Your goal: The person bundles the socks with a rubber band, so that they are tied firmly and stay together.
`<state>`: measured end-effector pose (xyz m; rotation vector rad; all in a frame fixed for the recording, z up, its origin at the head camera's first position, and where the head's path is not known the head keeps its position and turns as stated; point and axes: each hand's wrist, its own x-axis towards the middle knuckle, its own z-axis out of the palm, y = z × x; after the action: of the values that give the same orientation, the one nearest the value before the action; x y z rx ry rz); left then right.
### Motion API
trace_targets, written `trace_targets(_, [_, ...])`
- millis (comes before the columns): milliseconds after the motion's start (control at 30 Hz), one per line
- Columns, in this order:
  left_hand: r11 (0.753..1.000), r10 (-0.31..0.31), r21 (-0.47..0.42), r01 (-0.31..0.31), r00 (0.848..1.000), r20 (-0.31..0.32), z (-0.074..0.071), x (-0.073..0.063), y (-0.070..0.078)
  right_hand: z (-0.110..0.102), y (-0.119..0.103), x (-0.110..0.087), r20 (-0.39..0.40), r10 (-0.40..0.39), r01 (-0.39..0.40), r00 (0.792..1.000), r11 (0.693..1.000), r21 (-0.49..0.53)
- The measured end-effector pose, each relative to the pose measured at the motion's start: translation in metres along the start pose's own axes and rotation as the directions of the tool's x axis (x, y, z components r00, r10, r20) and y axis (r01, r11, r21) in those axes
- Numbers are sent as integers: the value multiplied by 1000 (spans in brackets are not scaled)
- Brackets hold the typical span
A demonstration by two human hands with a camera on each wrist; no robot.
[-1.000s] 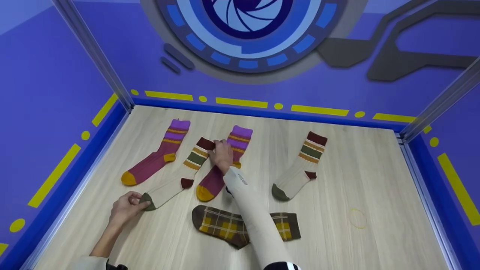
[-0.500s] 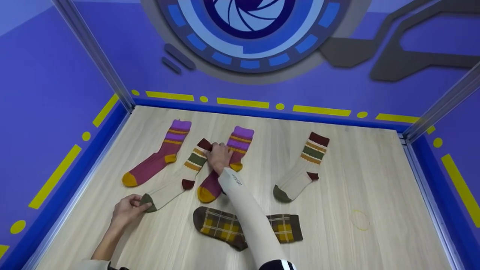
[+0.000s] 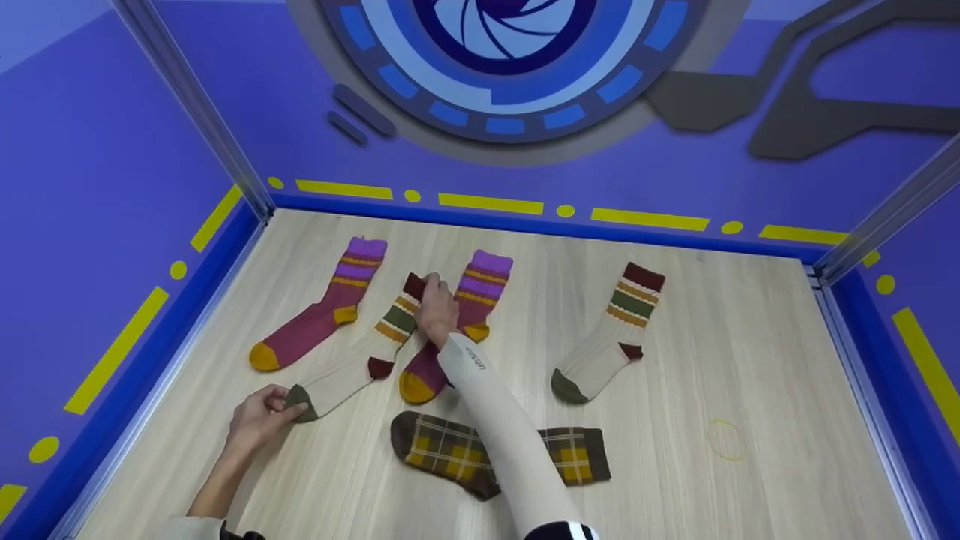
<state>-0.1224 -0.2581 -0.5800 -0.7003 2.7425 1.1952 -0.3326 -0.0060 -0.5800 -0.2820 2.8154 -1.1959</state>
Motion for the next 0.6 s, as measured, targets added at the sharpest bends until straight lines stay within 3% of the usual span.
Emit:
trace_targets(167, [1000, -16, 13, 16, 1000, 1, 0, 0, 0, 4, 4, 3, 38, -70, 70, 997, 998, -3])
trace_targets(300, [1000, -16, 11, 16, 1000, -7, 0, 1, 2, -1, -4, -1, 61, -56, 59, 997, 997, -42])
trace_targets(433, [1000, -20, -7, 20, 1000, -6, 0, 2, 4, -3, -5, -4, 15, -37, 37, 999, 999, -14])
trace_targets(600, [998, -31, -59, 32, 999, 9, -3, 1, 1, -6, -7, -8, -102, -87, 94, 991, 994, 61])
